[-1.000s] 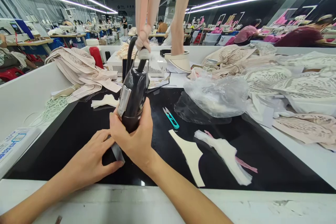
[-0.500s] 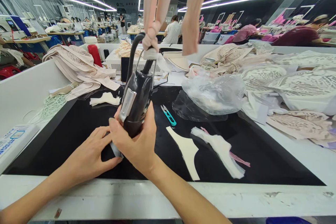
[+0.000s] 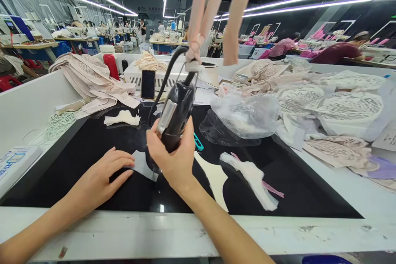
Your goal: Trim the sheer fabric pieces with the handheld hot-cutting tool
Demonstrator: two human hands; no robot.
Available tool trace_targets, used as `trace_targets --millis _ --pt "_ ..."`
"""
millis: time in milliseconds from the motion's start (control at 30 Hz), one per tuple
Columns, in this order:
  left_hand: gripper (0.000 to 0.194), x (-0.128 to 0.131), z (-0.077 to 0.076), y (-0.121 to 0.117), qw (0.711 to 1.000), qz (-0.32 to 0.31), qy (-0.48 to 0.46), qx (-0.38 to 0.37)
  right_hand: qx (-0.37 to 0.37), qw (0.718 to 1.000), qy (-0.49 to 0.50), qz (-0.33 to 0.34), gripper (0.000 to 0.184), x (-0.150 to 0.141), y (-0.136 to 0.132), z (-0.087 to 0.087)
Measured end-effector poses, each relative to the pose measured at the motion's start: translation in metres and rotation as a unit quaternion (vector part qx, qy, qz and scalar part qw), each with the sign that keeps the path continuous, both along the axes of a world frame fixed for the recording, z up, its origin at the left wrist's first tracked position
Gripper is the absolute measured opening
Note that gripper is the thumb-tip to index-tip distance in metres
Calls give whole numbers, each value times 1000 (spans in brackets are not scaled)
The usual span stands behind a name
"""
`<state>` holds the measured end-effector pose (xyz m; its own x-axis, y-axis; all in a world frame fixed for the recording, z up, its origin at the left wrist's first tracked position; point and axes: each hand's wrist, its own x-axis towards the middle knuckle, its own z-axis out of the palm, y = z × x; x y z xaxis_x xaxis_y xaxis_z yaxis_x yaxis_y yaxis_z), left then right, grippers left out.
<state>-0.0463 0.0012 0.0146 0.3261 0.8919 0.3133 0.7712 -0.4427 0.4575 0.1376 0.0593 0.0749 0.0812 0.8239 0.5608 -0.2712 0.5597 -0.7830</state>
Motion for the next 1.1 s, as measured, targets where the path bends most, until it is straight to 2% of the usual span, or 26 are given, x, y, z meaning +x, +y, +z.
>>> trace_targets --millis 100,200,400,567,933,1100 --pt "19 -1 -4 0 999 -33 -5 -2 8 999 -8 -48 27 12 13 -2" --pt "22 1 -5 0 997 -64 -27 -17 15 998 -4 -64 25 17 20 -2" --pt "19 3 1 5 996 -85 -32 -26 -4 999 34 9 25 -2 1 6" --pt "25 2 2 6 993 -102 -22 -60 -13 998 10 56 28 -15 -14 4" --pt "26 4 4 4 992 -100 -15 -71 -12 998 3 63 33 -9 -16 2" --pt "26 4 5 4 993 -94 -17 -69 -6 999 -11 52 29 -8 -19 0"
